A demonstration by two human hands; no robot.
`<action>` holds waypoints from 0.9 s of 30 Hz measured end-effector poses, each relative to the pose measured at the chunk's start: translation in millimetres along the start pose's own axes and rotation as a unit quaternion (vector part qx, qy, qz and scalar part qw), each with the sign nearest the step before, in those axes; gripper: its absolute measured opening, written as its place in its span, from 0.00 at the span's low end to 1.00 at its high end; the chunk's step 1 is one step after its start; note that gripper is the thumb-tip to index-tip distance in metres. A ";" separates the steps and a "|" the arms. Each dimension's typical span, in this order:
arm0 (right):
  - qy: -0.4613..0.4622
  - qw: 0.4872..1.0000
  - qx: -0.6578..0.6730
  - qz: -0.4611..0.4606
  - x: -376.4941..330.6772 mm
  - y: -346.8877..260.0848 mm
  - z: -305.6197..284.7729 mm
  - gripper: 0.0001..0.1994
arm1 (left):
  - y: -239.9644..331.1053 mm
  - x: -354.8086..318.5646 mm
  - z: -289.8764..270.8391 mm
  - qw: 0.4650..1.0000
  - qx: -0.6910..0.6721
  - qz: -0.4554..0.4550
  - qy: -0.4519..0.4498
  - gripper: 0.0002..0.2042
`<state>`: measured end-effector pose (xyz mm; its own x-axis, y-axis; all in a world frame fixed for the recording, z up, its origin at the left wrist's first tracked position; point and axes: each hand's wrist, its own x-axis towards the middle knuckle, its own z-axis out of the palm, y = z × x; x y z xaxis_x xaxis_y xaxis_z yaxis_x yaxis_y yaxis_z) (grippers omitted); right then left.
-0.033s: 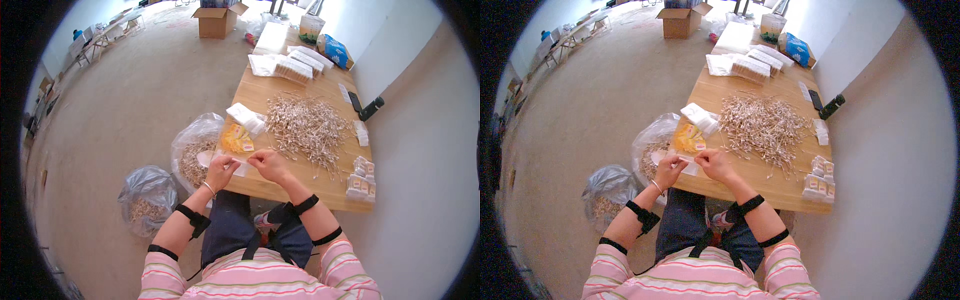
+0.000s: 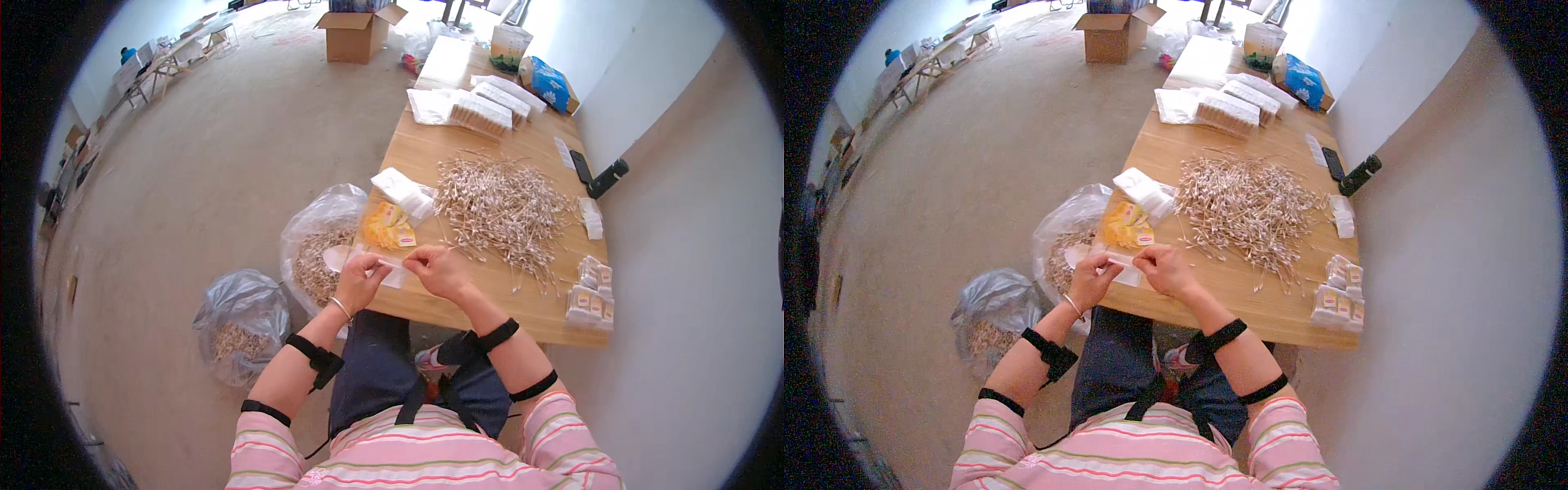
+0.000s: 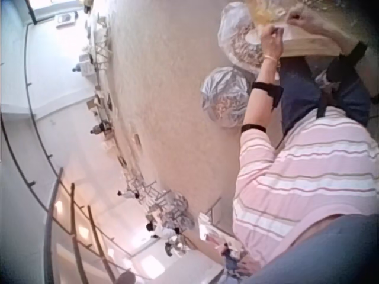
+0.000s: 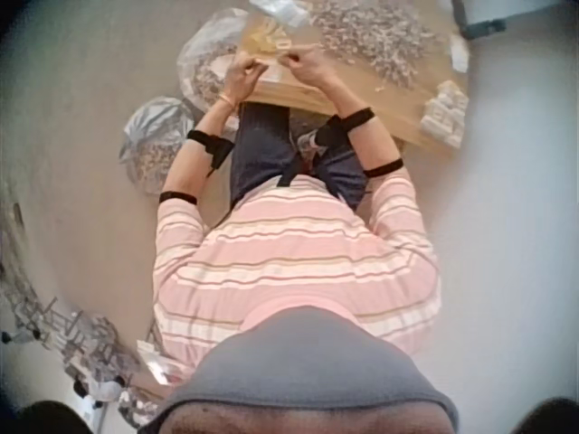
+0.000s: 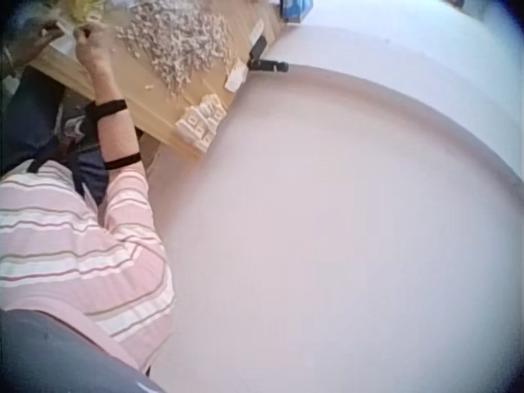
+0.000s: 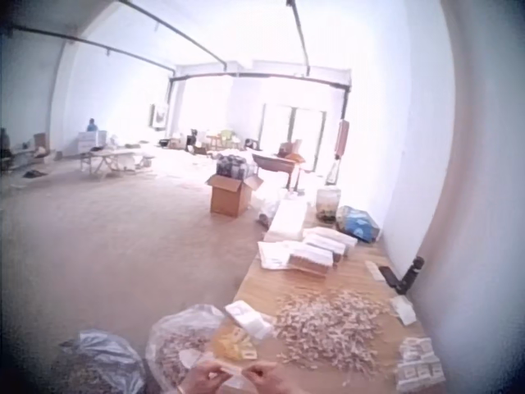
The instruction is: Packaging small wooden sticks into plastic bags and organizing them on a table.
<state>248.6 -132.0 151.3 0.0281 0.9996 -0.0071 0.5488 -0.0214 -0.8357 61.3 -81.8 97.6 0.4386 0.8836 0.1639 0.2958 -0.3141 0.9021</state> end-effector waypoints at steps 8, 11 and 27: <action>0.046 0.999 -0.002 -0.012 10.0 -7.7 37.1 0.07 | 3.5 -14.8 -26.4 0.955 0.149 0.125 0.225 0.13; 0.042 0.999 0.015 0.006 16.2 -13.4 47.2 0.07 | 9.6 -26.8 -29.8 0.978 -0.014 -0.075 0.195 0.16; 0.134 0.980 0.135 -0.057 33.5 -28.9 103.5 0.05 | -18.9 -23.4 -34.2 0.948 -0.210 -0.137 0.194 0.06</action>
<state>147.2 -95.9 118.4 0.2180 0.9531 0.2100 0.3207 0.1332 -0.9377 16.5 -84.7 90.4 0.0253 0.9989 -0.0396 -0.0462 0.0407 0.9981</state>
